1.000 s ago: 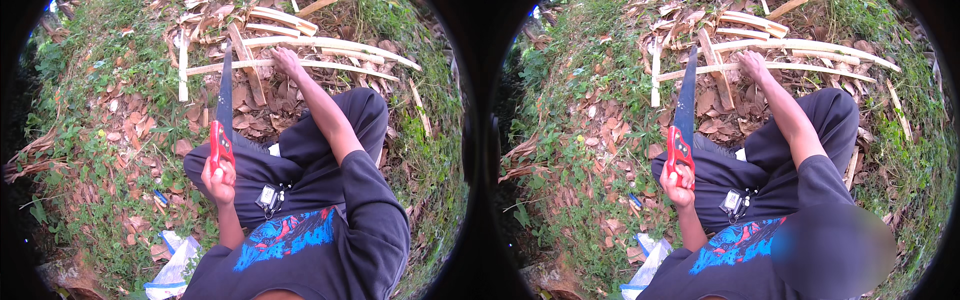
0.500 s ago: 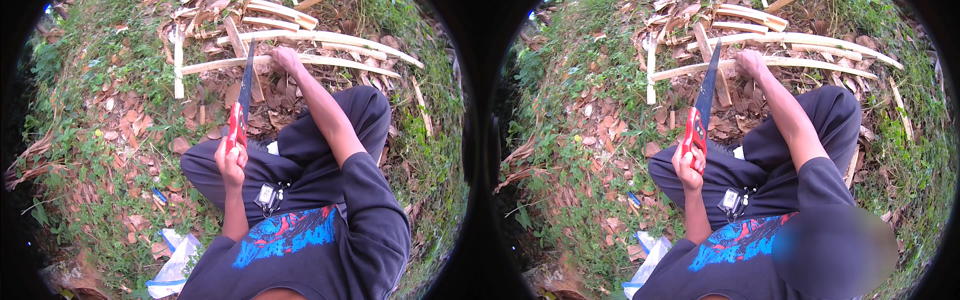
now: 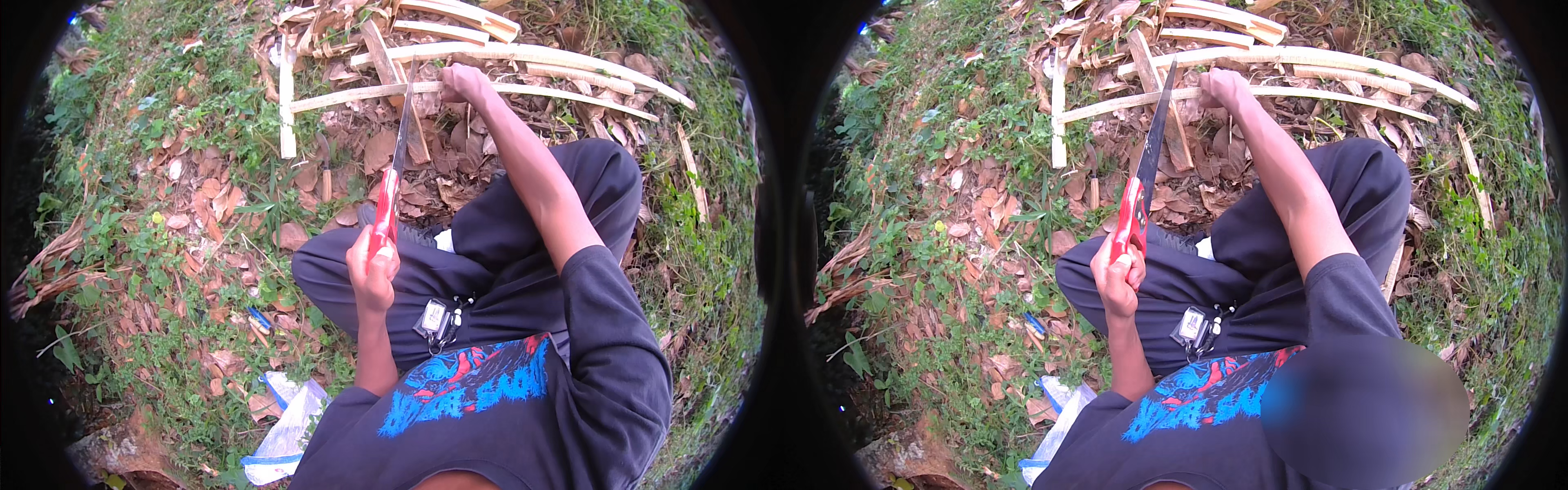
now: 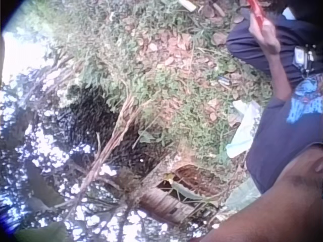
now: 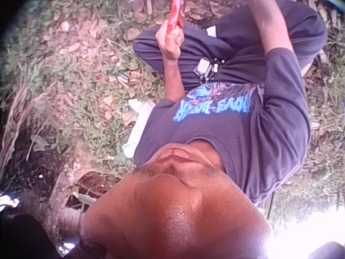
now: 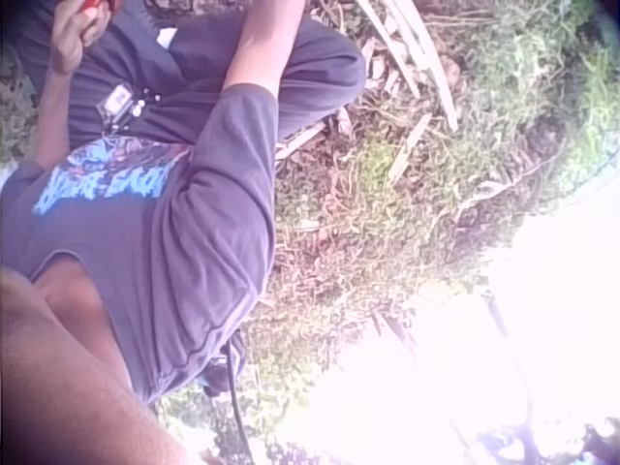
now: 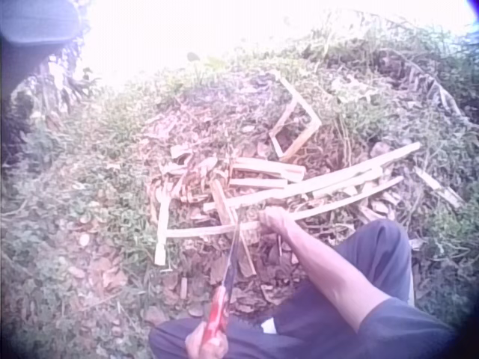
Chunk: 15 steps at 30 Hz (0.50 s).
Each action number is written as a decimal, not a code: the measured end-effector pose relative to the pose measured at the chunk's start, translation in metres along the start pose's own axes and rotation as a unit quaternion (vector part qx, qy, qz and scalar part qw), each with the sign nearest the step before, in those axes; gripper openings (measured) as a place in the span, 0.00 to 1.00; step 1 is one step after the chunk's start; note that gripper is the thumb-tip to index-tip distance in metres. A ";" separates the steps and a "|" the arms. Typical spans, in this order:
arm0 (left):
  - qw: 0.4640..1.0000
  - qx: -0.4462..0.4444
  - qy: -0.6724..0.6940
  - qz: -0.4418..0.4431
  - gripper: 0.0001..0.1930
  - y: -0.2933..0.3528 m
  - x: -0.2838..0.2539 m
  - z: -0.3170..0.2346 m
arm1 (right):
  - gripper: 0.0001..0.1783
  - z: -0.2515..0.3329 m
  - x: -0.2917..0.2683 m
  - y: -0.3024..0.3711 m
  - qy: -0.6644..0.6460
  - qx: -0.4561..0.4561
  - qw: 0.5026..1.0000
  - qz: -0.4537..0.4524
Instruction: The person sits on the ground and uses a red hand saw to cut thin wooden strips. They hold the wood steady with one hand while sawing with the other, producing small cut pieces that accumulate on the ground.
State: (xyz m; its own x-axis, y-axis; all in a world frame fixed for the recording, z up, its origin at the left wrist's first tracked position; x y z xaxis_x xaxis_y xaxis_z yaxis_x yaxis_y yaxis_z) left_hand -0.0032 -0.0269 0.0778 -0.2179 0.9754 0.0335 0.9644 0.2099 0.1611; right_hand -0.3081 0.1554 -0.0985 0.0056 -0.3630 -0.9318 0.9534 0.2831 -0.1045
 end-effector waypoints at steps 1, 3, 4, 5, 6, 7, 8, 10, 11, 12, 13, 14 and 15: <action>1.000 -0.017 0.004 -0.012 0.07 0.001 -0.001 0.001 | 0.17 0.001 0.001 0.000 0.004 -0.009 1.000 0.011; 0.999 -0.031 0.008 -0.027 0.08 0.001 -0.002 0.002 | 0.17 0.004 0.005 0.000 0.012 -0.028 0.999 0.034; 0.999 -0.029 0.006 -0.030 0.09 0.000 -0.002 0.001 | 0.17 0.004 0.007 0.000 0.015 -0.027 0.999 0.041; 0.999 -0.026 0.005 -0.034 0.09 -0.002 -0.002 0.001 | 0.16 0.006 0.010 0.000 0.018 -0.026 0.998 0.049; 0.999 -0.023 0.008 -0.032 0.09 -0.004 0.000 -0.003 | 0.16 0.006 0.014 -0.001 0.022 -0.024 0.998 0.056; 0.999 -0.019 0.011 -0.030 0.10 -0.007 0.002 -0.010 | 0.15 0.008 0.014 -0.002 0.018 -0.037 0.998 0.036; 0.999 -0.015 0.014 -0.029 0.10 -0.009 0.003 -0.014 | 0.14 0.009 0.013 -0.002 0.015 -0.050 0.998 0.016; 0.999 -0.010 0.020 -0.023 0.10 -0.015 0.003 -0.016 | 0.11 0.010 0.002 0.001 0.012 -0.096 0.991 -0.096; 1.000 -0.006 0.023 -0.019 0.10 -0.016 0.003 -0.018 | 0.11 0.003 0.008 -0.003 0.010 -0.090 0.993 -0.080; 0.999 -0.017 0.021 -0.025 0.10 -0.015 0.002 -0.014 | 0.11 -0.004 0.012 -0.006 0.009 -0.083 0.994 -0.064; 0.999 -0.029 0.019 -0.030 0.10 -0.012 0.002 -0.009 | 0.10 -0.011 0.014 -0.010 0.008 -0.074 0.996 -0.049; 0.999 -0.040 0.016 -0.033 0.10 -0.008 0.004 -0.004 | 0.09 -0.009 0.023 -0.013 0.077 -0.113 0.990 -0.017; 0.998 -0.053 0.014 -0.038 0.10 -0.003 0.005 0.002 | 0.09 -0.008 0.019 -0.011 0.062 -0.101 0.992 -0.034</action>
State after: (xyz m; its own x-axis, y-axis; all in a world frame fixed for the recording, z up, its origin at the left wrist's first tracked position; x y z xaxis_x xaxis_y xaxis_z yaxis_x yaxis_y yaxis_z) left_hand -0.0072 -0.0227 0.0758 -0.2961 0.9541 0.0446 0.9238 0.2741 0.2674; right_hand -0.3210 0.1521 -0.1181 -0.1062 -0.2784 -0.9546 0.8705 0.4379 -0.2246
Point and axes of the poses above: each hand's wrist, its own y-axis away from the middle knuckle, its own x-axis out of the palm, z = x × y, the point moved 9 cm from there along -y, towards the middle knuckle, and after that the axes turned 8 degrees about -z, right-handed, at the moved point
